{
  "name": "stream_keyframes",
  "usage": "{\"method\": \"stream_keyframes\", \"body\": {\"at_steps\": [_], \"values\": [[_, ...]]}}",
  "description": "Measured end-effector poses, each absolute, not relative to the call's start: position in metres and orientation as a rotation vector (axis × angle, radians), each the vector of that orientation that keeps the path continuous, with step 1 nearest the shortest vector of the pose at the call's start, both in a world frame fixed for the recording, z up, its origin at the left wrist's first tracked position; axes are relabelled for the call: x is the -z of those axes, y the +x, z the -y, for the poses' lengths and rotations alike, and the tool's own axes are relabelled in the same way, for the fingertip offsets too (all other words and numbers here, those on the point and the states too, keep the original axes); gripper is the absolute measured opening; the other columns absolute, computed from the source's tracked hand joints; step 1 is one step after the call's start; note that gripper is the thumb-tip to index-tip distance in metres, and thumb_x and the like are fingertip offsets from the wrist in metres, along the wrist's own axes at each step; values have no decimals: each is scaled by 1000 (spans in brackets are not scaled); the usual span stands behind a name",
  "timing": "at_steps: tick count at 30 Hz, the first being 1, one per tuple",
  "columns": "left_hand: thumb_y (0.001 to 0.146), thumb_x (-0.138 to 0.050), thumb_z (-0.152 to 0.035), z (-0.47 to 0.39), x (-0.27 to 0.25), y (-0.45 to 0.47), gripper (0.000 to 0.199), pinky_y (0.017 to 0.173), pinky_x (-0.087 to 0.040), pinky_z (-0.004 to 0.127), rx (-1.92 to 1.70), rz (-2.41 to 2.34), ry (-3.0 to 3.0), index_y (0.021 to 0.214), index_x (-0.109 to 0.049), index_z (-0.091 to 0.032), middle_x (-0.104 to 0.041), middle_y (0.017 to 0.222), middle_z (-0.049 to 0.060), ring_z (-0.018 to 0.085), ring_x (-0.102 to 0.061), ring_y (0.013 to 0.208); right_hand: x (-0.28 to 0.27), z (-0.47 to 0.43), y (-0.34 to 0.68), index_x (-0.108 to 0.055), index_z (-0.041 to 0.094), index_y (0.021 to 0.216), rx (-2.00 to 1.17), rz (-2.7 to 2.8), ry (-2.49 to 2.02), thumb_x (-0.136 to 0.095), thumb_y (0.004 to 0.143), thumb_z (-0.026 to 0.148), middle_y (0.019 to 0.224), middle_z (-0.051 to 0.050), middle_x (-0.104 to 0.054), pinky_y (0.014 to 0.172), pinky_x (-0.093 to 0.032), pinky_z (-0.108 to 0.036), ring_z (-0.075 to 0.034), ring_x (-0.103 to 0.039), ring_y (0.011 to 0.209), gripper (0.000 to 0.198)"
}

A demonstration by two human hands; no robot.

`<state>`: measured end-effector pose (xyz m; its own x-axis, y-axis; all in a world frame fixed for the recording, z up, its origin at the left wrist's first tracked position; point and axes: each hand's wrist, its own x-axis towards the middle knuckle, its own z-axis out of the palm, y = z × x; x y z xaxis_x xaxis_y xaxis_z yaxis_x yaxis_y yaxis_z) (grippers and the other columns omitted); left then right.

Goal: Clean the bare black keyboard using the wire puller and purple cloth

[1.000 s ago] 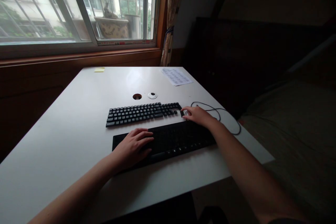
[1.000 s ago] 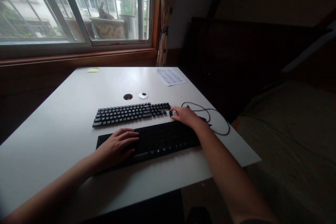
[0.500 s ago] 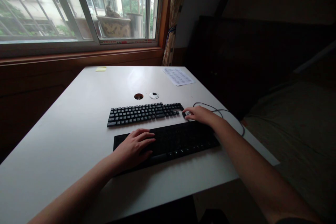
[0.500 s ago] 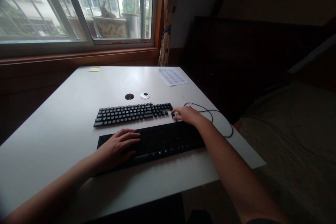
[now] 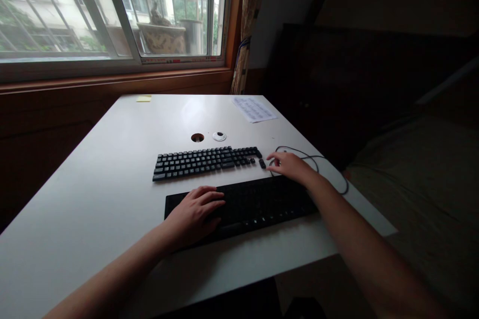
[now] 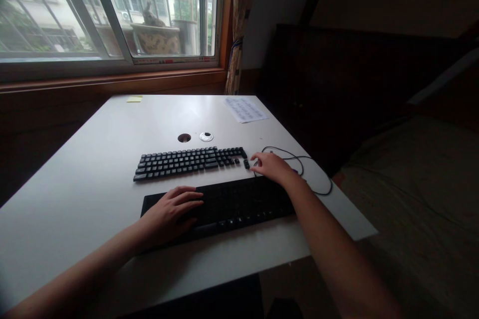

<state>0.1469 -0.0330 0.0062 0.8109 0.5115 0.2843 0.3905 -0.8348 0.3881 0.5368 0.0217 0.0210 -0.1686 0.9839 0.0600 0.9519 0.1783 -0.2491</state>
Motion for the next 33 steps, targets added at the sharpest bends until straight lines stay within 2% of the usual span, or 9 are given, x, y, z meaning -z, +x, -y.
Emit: {"method": "stream_keyframes", "body": {"at_steps": [4,9,19,33], "values": [[87,-64,-24,35,-4,148,40,109,-44,51,-578,-689,2682,126,-62,-23,-62,134,7,30,-49,128,-15,-21,529,-70,22,99,-132,2184,-1821,-68,84,40,98,-5,-68,83,-47,-31,-20,-64,90,24],[87,-64,-23,36,-5,149,40,109,-44,52,-594,-677,2675,127,-62,-24,-63,133,7,30,-50,128,-5,-20,524,-73,26,104,-85,2159,-1797,-67,86,38,109,-5,-67,82,-49,-32,-19,-66,87,23],[86,-64,-24,36,-5,149,41,108,-45,52,-606,-672,2672,127,-62,-23,-63,133,8,30,-49,128,-1,-20,527,-73,28,109,-73,2197,-1815,-64,88,35,114,-2,-71,87,-50,-32,-21,-67,97,24],[87,-64,-24,36,-6,149,41,108,-45,52,-595,-674,2673,128,-61,-23,-63,132,8,30,-50,128,-1,-14,525,-72,27,112,23,2202,-1861,-59,91,34,116,-3,-72,86,-51,-34,-23,-67,102,26]]}}
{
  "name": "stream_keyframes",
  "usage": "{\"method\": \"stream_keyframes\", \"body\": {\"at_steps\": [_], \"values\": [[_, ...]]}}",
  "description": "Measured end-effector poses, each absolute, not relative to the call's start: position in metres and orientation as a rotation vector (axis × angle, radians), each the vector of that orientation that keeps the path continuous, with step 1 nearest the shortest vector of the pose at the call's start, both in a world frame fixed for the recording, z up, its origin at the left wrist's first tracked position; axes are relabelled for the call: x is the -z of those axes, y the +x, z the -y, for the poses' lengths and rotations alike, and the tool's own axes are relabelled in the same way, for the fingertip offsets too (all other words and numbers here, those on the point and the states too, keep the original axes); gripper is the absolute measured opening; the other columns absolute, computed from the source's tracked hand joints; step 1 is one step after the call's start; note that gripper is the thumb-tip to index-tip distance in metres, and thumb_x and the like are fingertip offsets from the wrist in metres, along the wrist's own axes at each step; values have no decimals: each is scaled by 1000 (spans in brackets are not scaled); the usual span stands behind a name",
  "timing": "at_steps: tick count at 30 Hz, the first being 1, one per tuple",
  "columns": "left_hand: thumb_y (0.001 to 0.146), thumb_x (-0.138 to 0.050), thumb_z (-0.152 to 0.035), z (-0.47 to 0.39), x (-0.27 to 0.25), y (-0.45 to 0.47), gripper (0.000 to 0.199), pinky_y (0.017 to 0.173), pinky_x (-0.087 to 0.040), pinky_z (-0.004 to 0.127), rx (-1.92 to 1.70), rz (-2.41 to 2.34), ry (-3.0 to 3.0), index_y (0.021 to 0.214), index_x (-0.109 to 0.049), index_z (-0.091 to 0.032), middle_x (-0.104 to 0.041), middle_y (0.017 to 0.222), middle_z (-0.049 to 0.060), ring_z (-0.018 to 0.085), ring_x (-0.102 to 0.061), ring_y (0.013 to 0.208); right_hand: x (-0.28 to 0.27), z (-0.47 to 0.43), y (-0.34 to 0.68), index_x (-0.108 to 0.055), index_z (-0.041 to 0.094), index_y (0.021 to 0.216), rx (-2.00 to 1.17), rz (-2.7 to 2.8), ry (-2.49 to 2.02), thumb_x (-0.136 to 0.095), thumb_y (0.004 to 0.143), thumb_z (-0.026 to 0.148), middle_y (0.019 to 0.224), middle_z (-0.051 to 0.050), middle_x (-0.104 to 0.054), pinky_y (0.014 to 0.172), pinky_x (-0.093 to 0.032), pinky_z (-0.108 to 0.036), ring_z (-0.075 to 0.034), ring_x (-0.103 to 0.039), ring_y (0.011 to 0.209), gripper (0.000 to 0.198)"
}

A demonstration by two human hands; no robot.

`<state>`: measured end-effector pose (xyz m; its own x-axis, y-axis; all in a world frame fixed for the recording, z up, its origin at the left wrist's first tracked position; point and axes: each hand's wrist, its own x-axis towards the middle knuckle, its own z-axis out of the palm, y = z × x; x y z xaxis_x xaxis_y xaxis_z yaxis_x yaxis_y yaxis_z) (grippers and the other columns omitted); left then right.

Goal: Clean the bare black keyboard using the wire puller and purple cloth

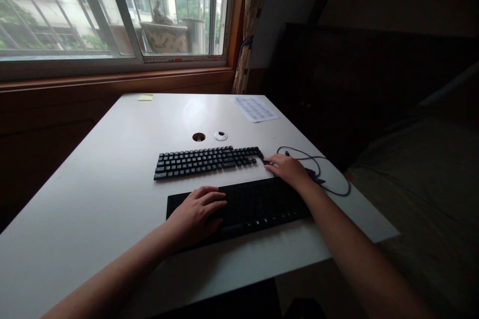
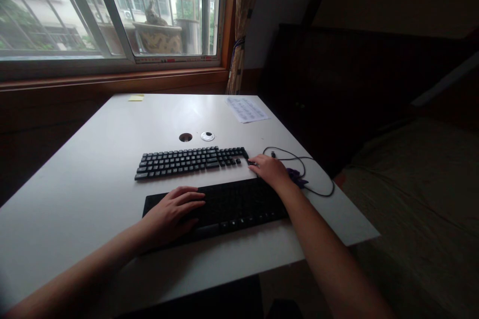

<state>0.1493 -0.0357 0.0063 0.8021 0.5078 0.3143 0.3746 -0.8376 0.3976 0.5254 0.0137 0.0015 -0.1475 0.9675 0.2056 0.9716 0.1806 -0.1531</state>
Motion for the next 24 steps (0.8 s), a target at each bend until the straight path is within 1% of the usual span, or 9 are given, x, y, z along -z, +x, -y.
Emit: {"method": "stream_keyframes", "body": {"at_steps": [7,24], "values": [[87,-64,-24,36,-5,149,40,110,-44,51,-570,-691,2677,127,-61,-23,-62,134,6,29,-48,129,-2,-13,525,-71,27,113,29,2207,-1856,-59,92,35,118,-3,-71,87,-51,-34,-23,-67,104,26],[87,-65,-24,36,-5,150,40,109,-44,50,-573,-694,2686,127,-61,-23,-62,134,6,28,-48,129,0,-13,524,-71,25,113,49,2206,-1861,-59,91,35,117,-3,-72,87,-52,-34,-23,-68,103,27]]}}
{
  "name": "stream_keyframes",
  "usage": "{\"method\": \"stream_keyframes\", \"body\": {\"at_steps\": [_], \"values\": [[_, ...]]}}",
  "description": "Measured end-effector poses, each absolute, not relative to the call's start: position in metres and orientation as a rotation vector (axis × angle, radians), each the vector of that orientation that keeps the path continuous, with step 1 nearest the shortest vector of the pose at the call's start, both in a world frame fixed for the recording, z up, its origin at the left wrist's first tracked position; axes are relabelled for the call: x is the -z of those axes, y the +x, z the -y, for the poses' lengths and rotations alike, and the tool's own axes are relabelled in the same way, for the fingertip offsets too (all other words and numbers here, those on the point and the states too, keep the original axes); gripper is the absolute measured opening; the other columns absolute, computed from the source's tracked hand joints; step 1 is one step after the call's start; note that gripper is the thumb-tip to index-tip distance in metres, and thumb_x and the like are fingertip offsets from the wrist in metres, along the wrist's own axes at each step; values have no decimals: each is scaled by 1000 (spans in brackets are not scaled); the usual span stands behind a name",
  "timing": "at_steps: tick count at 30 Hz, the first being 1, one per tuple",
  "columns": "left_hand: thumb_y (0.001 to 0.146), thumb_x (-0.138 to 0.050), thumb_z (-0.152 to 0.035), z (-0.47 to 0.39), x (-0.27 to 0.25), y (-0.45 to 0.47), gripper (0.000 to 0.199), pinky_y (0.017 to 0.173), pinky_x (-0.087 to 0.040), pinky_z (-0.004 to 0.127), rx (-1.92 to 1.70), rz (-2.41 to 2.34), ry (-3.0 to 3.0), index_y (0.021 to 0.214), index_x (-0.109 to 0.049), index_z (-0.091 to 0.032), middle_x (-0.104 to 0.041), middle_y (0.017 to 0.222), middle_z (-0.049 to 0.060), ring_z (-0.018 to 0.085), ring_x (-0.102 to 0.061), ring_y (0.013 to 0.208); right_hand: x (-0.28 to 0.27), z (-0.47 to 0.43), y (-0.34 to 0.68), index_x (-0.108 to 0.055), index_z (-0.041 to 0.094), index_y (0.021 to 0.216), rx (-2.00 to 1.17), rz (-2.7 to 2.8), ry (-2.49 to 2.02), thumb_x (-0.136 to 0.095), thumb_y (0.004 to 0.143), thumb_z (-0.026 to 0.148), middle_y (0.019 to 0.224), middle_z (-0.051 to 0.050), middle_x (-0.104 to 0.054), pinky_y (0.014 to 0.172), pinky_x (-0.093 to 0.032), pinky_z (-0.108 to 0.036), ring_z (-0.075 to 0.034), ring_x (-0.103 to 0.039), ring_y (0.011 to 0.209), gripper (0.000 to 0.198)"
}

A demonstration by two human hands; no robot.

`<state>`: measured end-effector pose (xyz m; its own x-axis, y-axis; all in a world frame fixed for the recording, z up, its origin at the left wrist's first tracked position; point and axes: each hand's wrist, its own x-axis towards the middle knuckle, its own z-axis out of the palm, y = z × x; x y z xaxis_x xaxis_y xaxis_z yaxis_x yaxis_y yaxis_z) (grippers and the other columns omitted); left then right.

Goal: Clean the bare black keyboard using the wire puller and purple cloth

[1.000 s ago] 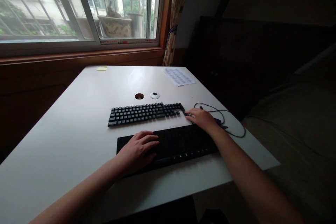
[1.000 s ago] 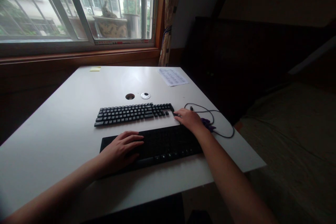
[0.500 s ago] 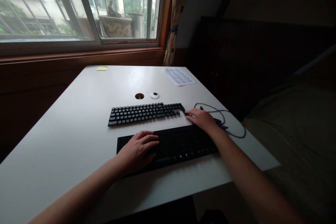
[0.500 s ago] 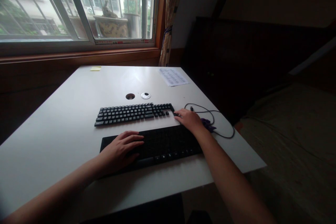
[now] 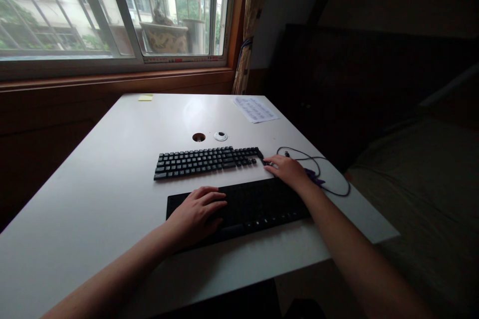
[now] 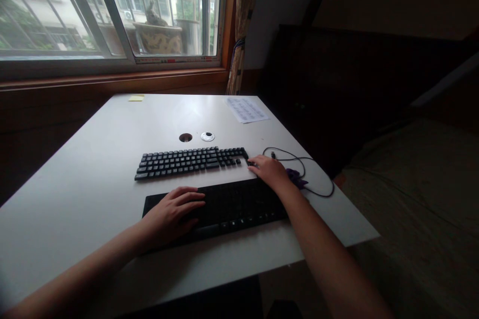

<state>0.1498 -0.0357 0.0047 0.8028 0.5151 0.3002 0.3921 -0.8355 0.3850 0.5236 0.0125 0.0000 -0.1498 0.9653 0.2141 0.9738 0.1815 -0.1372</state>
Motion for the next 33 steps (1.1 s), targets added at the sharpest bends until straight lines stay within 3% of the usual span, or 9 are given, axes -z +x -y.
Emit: {"method": "stream_keyframes", "body": {"at_steps": [20,33], "values": [[87,-65,-24,35,-4,150,40,107,-46,51,-598,-672,2687,126,-62,-22,-63,132,7,30,-49,127,-2,-7,528,-69,29,119,49,2195,-1848,-61,91,37,120,-2,-71,86,-53,-33,-22,-68,103,30],[86,-65,-23,35,-4,150,40,109,-45,50,-594,-685,2693,126,-62,-23,-63,133,6,28,-49,127,-10,-5,536,-71,25,116,115,2131,-1833,-59,92,42,114,-6,-72,85,-53,-35,-24,-69,98,32]]}}
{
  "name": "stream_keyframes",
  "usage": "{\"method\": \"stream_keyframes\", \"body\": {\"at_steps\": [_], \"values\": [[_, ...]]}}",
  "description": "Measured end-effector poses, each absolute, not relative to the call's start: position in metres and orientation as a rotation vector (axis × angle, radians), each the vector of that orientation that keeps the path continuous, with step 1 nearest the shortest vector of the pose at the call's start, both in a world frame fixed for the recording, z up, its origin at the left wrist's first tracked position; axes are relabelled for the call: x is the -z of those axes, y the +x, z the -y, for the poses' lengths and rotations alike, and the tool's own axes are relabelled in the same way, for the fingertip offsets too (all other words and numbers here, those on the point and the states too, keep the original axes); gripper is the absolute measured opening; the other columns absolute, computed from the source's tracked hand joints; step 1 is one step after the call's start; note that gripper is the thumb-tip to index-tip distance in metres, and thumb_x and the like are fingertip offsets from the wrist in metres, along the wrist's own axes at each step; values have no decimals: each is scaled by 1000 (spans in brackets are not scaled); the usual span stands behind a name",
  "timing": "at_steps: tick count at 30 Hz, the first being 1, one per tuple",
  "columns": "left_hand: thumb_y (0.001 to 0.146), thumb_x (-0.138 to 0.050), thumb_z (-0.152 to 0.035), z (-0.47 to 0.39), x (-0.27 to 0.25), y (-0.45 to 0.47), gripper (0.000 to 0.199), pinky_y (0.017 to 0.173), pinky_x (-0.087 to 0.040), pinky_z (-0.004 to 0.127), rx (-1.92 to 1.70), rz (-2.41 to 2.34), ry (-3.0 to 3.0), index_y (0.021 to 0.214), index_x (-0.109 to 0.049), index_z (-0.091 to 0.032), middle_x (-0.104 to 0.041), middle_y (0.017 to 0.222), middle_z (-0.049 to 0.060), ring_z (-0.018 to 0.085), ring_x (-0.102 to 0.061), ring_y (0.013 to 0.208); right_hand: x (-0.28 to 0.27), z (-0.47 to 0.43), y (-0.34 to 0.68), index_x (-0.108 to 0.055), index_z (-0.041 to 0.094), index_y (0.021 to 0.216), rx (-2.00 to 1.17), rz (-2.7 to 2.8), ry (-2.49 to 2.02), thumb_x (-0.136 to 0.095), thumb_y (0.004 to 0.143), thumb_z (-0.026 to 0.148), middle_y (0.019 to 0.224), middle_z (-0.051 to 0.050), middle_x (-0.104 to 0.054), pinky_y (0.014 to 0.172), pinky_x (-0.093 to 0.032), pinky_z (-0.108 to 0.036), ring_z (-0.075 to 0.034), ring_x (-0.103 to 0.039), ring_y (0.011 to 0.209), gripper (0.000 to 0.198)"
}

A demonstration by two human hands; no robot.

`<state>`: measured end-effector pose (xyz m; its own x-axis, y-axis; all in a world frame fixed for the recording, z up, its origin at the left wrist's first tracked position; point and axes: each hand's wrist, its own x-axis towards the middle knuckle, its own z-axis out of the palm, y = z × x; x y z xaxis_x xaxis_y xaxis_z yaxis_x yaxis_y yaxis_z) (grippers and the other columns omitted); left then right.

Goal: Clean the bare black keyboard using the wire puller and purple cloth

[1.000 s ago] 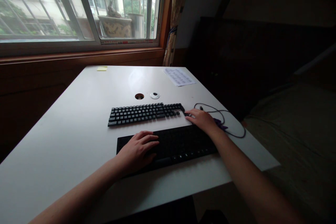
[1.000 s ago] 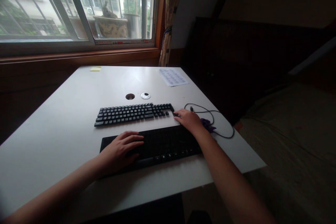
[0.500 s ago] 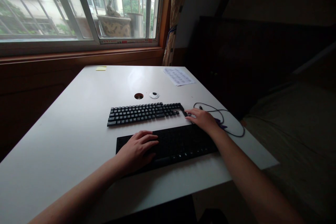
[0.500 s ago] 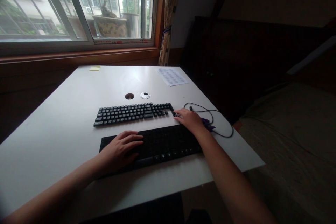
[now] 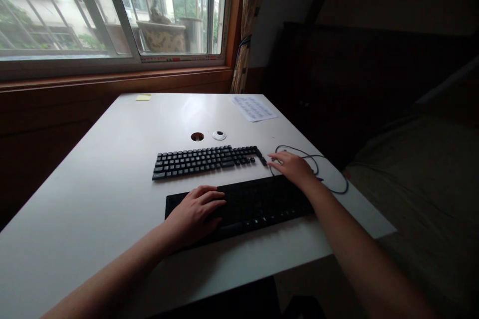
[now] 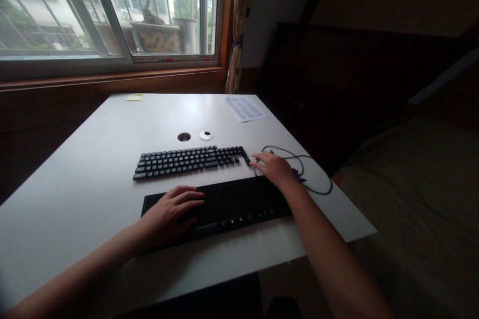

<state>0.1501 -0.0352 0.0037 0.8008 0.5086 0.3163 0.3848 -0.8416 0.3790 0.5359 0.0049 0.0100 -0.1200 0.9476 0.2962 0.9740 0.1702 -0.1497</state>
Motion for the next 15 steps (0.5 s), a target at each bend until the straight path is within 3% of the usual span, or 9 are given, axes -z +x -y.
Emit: {"method": "stream_keyframes", "body": {"at_steps": [7,15], "values": [[86,-65,-23,35,-4,150,41,108,-45,52,-588,-684,2691,127,-61,-22,-63,133,7,29,-48,128,-33,14,545,-70,22,112,158,1925,-1800,-52,92,33,109,-7,-73,84,-52,-35,-23,-69,90,29],[86,-65,-23,36,-6,150,40,107,-46,53,-592,-681,2688,126,-61,-22,-63,132,8,30,-49,127,-52,64,546,-66,21,100,209,1775,-1884,-39,96,27,101,-10,-72,91,-49,-38,-26,-67,97,28]]}}
